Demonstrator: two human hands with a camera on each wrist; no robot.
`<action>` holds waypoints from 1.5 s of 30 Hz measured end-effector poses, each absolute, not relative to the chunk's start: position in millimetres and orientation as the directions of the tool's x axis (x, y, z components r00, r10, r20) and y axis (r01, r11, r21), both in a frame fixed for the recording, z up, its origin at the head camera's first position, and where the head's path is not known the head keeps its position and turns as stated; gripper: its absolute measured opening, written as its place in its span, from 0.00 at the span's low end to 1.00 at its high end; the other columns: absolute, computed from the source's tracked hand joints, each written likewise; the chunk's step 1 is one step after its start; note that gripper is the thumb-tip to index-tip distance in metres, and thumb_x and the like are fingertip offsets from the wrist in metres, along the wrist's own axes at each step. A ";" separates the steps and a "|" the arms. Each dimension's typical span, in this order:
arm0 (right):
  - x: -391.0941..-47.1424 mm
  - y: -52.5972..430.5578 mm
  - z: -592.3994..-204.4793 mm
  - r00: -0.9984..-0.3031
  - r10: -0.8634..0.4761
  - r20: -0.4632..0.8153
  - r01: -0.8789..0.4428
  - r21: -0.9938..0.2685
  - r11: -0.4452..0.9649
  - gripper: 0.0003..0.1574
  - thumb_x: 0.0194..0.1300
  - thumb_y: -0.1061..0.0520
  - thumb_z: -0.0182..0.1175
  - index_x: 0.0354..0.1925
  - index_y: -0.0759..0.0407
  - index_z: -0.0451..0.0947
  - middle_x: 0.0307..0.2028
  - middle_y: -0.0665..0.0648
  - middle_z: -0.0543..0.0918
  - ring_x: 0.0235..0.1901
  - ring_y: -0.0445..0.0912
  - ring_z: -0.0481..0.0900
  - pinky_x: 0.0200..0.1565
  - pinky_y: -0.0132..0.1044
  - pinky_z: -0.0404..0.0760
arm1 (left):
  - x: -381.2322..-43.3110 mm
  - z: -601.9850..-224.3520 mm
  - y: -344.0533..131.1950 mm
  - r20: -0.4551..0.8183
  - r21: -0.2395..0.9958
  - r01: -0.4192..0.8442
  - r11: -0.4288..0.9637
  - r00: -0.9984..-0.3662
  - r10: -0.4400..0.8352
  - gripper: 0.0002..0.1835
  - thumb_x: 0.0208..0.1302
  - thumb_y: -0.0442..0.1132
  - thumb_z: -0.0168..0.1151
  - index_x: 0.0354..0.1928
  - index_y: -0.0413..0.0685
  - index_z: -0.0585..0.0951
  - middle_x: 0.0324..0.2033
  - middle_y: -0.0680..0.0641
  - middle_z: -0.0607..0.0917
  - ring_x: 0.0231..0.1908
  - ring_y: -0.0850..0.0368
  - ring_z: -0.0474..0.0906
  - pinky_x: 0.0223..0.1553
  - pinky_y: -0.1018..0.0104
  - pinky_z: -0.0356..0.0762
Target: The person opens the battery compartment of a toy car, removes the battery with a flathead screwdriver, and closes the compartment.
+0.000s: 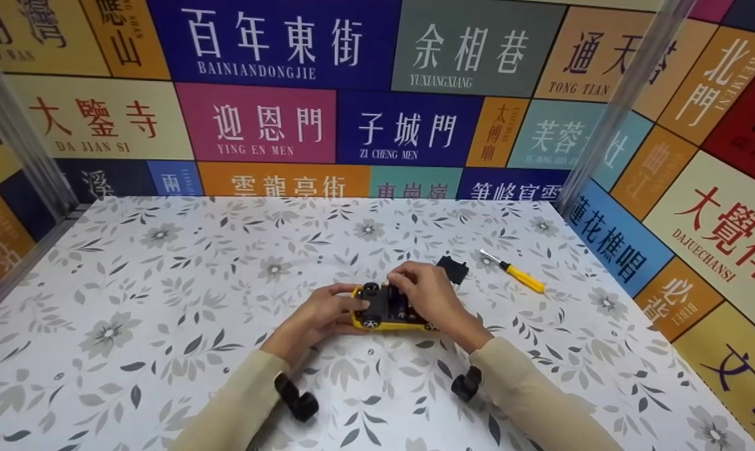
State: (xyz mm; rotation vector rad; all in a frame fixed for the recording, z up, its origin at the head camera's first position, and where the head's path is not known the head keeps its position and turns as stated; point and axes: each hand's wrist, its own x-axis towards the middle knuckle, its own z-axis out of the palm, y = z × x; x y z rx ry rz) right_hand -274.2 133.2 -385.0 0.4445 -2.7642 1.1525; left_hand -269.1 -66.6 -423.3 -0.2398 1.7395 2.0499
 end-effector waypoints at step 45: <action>-272.2 197.3 -358.6 -0.969 -0.092 0.227 -0.244 -0.854 0.460 0.18 0.71 0.56 0.61 0.57 0.56 0.80 0.49 0.60 0.83 0.43 0.48 0.85 0.37 0.31 0.81 | -268.2 -424.2 -67.2 -0.396 0.893 -0.431 -0.131 -0.890 0.225 0.30 0.62 0.28 0.66 0.66 0.42 0.73 0.55 0.30 0.82 0.45 0.41 0.87 0.44 0.49 0.88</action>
